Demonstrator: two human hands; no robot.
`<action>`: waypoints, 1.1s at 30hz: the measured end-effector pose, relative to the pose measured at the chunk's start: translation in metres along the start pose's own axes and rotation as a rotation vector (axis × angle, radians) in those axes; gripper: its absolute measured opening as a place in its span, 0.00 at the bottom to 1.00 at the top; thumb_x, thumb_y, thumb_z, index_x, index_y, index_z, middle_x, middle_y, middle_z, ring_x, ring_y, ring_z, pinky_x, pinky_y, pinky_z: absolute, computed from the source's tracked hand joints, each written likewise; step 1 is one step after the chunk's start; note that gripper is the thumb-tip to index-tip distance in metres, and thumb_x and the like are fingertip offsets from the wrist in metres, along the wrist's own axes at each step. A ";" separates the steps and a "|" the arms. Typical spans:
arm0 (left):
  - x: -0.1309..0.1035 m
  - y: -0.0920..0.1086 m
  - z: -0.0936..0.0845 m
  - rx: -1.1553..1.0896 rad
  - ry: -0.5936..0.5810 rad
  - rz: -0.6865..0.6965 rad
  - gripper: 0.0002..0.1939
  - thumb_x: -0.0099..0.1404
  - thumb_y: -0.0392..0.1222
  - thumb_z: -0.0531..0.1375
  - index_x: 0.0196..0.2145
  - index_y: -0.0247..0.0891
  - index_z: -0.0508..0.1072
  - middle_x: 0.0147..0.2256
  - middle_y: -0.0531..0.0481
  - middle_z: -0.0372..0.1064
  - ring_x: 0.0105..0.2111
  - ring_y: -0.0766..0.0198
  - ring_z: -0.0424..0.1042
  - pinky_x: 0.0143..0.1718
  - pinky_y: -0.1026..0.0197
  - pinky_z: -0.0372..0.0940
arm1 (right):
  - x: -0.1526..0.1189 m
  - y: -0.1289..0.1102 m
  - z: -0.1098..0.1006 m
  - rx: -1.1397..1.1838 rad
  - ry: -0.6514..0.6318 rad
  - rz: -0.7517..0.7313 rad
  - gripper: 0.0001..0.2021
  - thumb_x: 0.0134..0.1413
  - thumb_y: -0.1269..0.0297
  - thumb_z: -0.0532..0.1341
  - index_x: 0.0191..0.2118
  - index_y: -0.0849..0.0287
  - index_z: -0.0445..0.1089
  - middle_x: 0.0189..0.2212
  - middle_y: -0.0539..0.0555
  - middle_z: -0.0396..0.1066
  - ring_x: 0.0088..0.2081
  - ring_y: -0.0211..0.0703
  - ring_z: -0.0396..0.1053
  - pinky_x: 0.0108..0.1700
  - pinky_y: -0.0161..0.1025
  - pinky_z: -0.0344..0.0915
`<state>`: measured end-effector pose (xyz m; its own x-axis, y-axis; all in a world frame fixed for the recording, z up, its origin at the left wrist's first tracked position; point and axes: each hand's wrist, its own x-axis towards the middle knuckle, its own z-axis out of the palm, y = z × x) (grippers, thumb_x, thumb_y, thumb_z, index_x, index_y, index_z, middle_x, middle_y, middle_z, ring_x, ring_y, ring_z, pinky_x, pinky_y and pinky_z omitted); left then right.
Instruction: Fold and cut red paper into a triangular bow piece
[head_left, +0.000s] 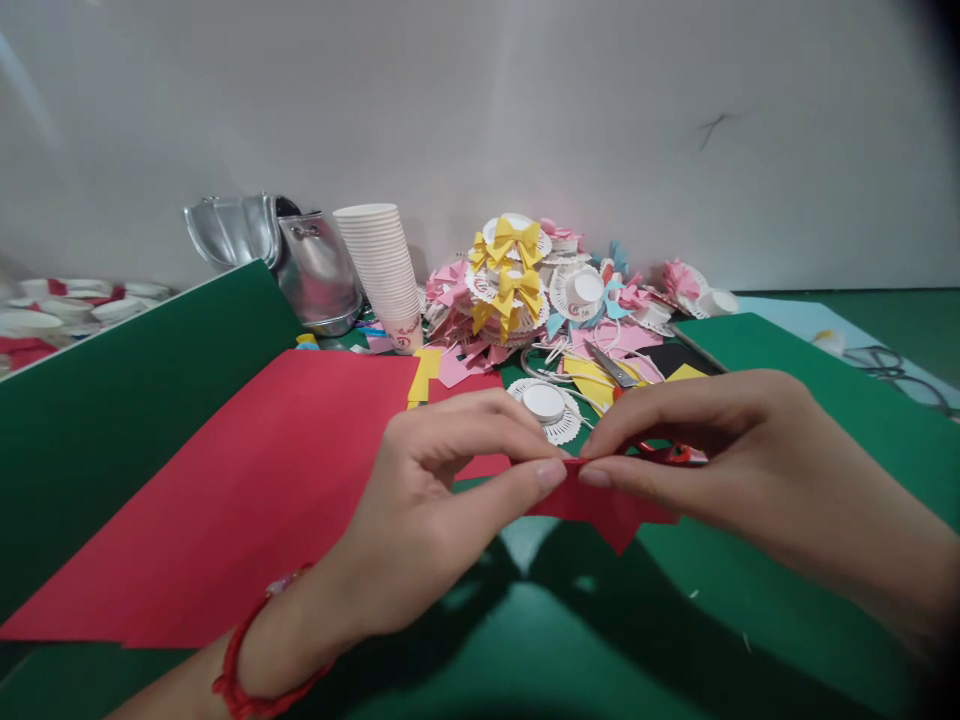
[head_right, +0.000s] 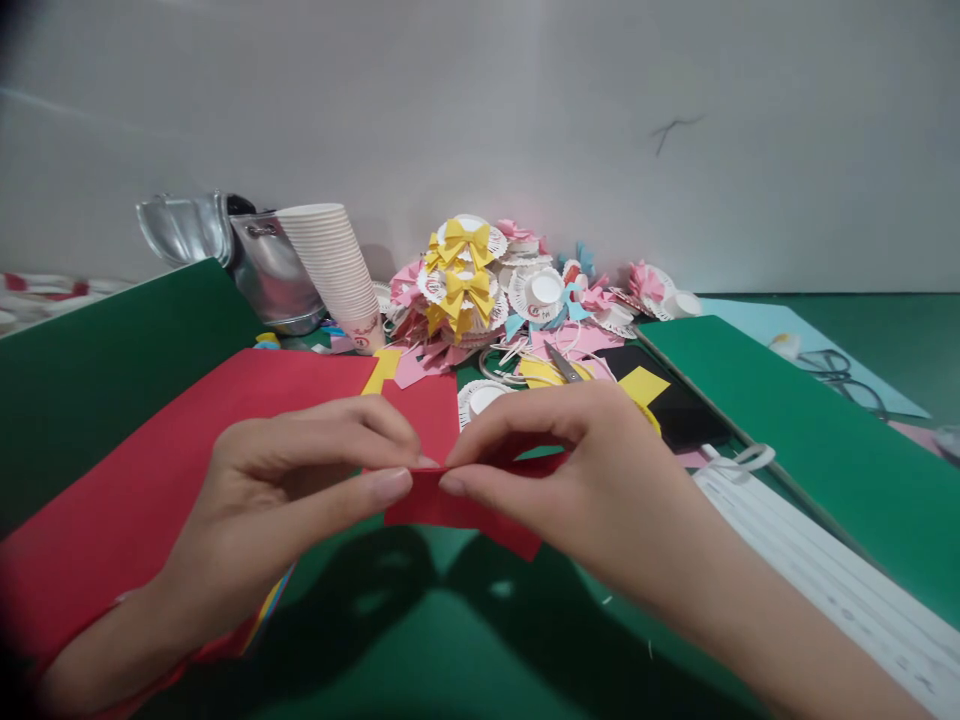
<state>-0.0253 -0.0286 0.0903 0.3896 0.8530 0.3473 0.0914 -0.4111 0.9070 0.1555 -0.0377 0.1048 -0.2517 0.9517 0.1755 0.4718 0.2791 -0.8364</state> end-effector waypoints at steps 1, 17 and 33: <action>0.000 0.000 -0.001 0.006 -0.005 0.016 0.08 0.54 0.27 0.61 0.25 0.37 0.77 0.26 0.54 0.69 0.26 0.70 0.68 0.25 0.71 0.63 | 0.000 0.000 0.000 0.004 -0.004 0.006 0.03 0.41 0.66 0.64 0.22 0.56 0.75 0.19 0.48 0.73 0.20 0.34 0.67 0.19 0.28 0.62; 0.005 -0.008 -0.002 0.020 0.144 0.123 0.10 0.54 0.25 0.57 0.20 0.37 0.68 0.22 0.55 0.64 0.25 0.69 0.64 0.26 0.68 0.61 | 0.001 0.003 0.001 -0.114 0.091 -0.061 0.03 0.42 0.62 0.65 0.26 0.54 0.76 0.21 0.47 0.73 0.22 0.35 0.68 0.21 0.29 0.61; 0.000 -0.007 0.002 0.278 0.017 0.212 0.08 0.54 0.26 0.56 0.25 0.37 0.68 0.24 0.54 0.66 0.25 0.67 0.66 0.26 0.65 0.61 | -0.001 0.005 0.003 -0.049 0.057 0.002 0.04 0.42 0.63 0.65 0.23 0.54 0.76 0.20 0.47 0.74 0.22 0.34 0.68 0.21 0.27 0.62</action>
<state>-0.0242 -0.0262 0.0840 0.4120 0.7433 0.5270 0.2567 -0.6496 0.7156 0.1557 -0.0373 0.0985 -0.2026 0.9576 0.2047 0.5130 0.2819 -0.8108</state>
